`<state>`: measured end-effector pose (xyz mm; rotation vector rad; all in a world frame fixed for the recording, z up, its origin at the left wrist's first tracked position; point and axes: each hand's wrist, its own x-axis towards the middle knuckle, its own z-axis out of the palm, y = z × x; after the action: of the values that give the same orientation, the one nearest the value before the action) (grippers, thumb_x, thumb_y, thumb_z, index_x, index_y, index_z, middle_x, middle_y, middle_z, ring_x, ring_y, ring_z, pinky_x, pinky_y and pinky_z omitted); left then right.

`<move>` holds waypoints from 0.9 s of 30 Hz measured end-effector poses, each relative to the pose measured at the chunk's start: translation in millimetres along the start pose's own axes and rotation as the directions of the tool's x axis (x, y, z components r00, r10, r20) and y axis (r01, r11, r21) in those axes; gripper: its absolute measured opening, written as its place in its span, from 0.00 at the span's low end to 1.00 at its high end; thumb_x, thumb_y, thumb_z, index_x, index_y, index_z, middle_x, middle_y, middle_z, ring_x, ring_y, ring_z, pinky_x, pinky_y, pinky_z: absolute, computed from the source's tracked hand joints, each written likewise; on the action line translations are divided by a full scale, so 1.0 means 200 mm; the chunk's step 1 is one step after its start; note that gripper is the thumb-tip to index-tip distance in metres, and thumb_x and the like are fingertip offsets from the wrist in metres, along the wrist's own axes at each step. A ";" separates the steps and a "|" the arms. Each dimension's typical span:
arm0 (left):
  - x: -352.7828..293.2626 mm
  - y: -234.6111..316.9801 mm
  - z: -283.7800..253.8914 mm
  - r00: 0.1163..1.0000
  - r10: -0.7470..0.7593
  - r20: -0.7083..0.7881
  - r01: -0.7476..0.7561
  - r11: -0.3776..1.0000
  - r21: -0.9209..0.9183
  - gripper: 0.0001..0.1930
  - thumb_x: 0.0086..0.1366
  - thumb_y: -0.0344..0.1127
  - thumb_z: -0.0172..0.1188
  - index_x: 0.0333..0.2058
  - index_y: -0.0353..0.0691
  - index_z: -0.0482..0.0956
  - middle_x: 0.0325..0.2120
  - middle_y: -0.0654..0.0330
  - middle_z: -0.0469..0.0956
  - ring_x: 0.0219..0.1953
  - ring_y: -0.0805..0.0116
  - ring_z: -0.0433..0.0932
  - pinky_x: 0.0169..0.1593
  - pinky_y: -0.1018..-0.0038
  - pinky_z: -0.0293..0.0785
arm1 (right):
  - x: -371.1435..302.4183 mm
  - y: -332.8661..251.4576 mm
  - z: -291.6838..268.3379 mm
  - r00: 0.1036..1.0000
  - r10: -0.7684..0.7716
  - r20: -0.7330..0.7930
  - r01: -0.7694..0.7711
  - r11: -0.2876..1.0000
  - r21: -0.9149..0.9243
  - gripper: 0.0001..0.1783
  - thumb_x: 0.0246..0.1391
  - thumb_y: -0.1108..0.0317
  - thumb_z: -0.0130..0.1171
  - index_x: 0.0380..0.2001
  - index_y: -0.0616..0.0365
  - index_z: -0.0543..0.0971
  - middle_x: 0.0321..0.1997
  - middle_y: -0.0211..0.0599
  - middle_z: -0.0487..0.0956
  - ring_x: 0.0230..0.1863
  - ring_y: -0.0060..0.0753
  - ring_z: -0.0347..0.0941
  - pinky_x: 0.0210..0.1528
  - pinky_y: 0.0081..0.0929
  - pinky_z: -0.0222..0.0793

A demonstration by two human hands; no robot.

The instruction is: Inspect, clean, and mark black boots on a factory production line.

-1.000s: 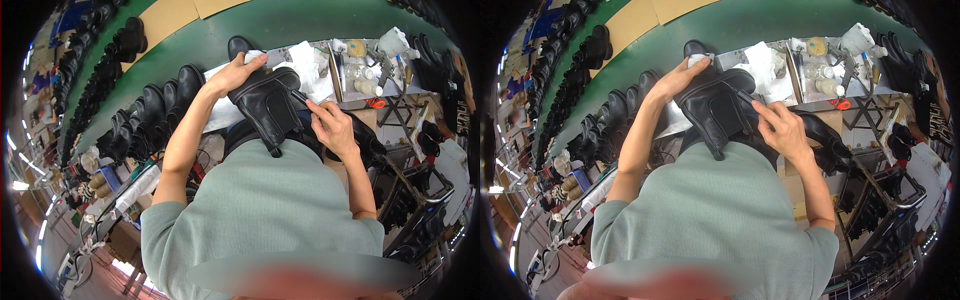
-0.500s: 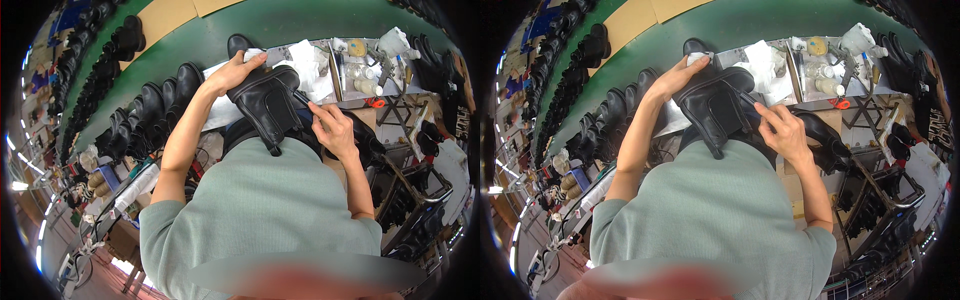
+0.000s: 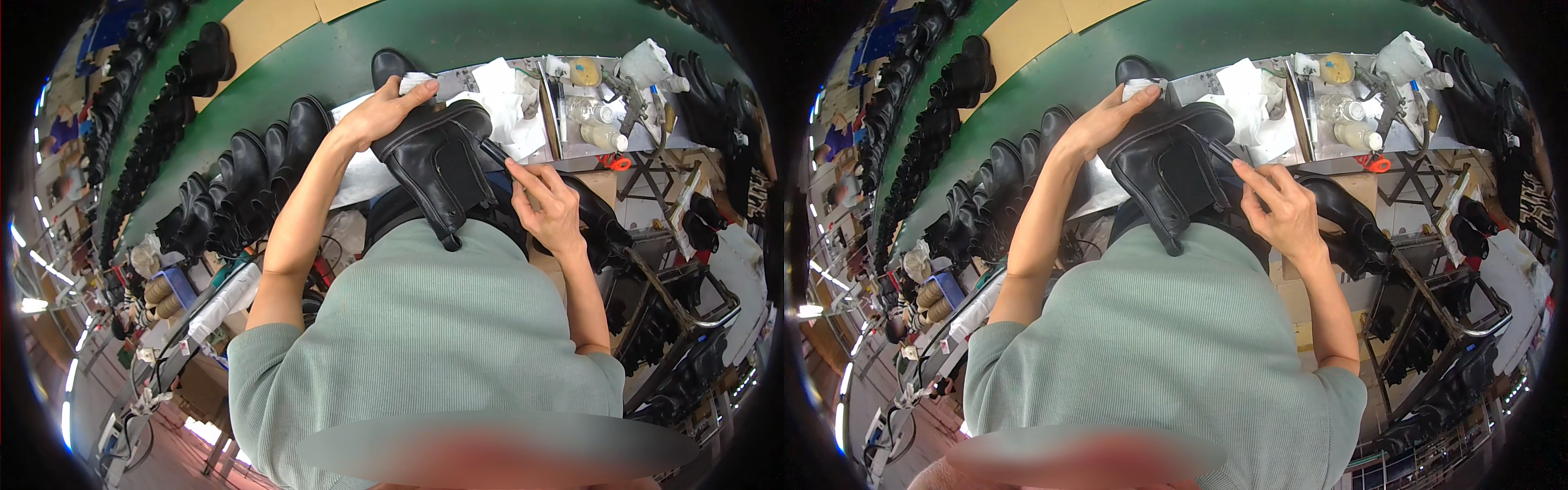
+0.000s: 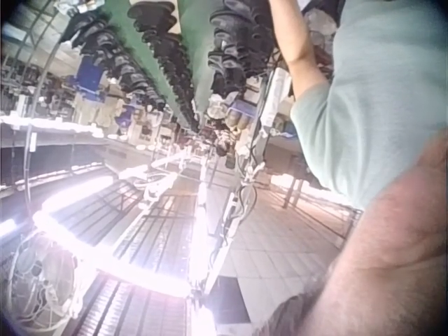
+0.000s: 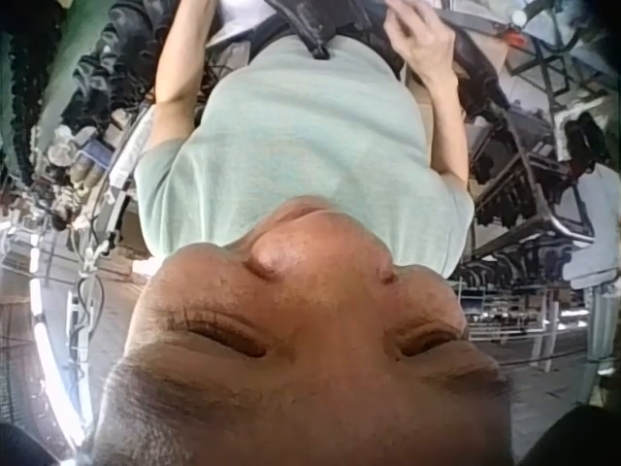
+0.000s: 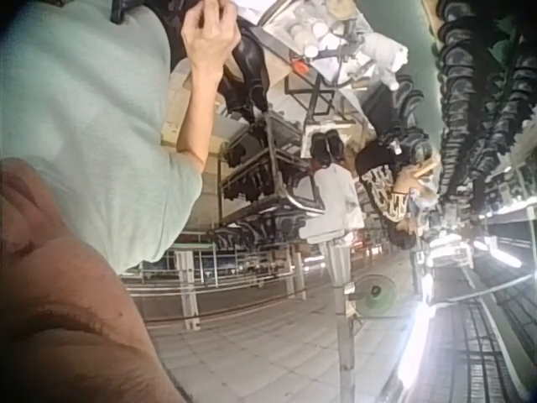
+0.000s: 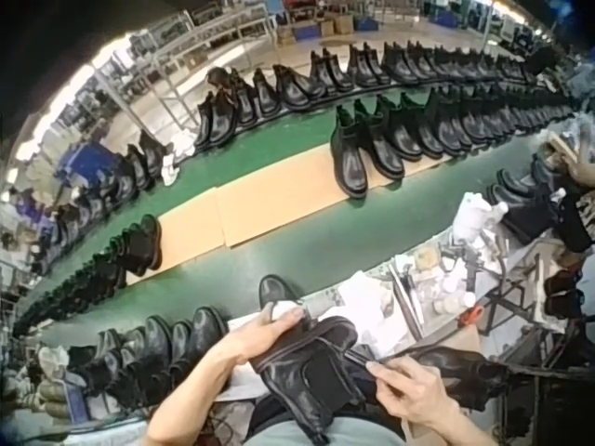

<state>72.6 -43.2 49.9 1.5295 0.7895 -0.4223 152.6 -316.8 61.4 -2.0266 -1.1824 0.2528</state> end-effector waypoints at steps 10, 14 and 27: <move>-0.02 0.01 0.00 1.000 0.019 -0.009 -0.019 1.000 0.012 0.54 0.52 0.68 0.54 0.54 0.15 0.53 0.46 0.37 0.67 0.48 0.58 0.70 0.49 0.75 0.69 | 0.06 0.04 -0.02 0.996 -0.068 0.053 0.068 0.998 0.006 0.23 0.38 0.79 0.58 0.42 0.50 0.78 0.27 0.34 0.74 0.19 0.33 0.72 0.21 0.27 0.70; -0.04 0.05 0.02 1.000 0.010 -0.024 -0.010 1.000 0.010 0.54 0.52 0.68 0.55 0.54 0.15 0.52 0.46 0.37 0.68 0.48 0.58 0.71 0.49 0.75 0.69 | 0.11 0.07 -0.05 0.992 -0.083 0.100 0.084 0.996 -0.004 0.21 0.38 0.78 0.59 0.40 0.49 0.79 0.25 0.31 0.73 0.18 0.33 0.71 0.20 0.27 0.70; -0.05 0.06 0.02 0.998 -0.003 -0.063 0.005 0.999 0.031 0.55 0.52 0.68 0.55 0.55 0.14 0.50 0.47 0.35 0.67 0.49 0.57 0.71 0.49 0.75 0.69 | 0.08 0.07 -0.08 0.988 -0.097 0.117 0.103 0.994 -0.045 0.22 0.37 0.79 0.57 0.41 0.52 0.79 0.26 0.34 0.74 0.19 0.32 0.71 0.21 0.27 0.69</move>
<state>74.9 -49.6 64.0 1.5771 0.8389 -0.3929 178.5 -316.3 64.6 -2.0120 -1.3710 0.2957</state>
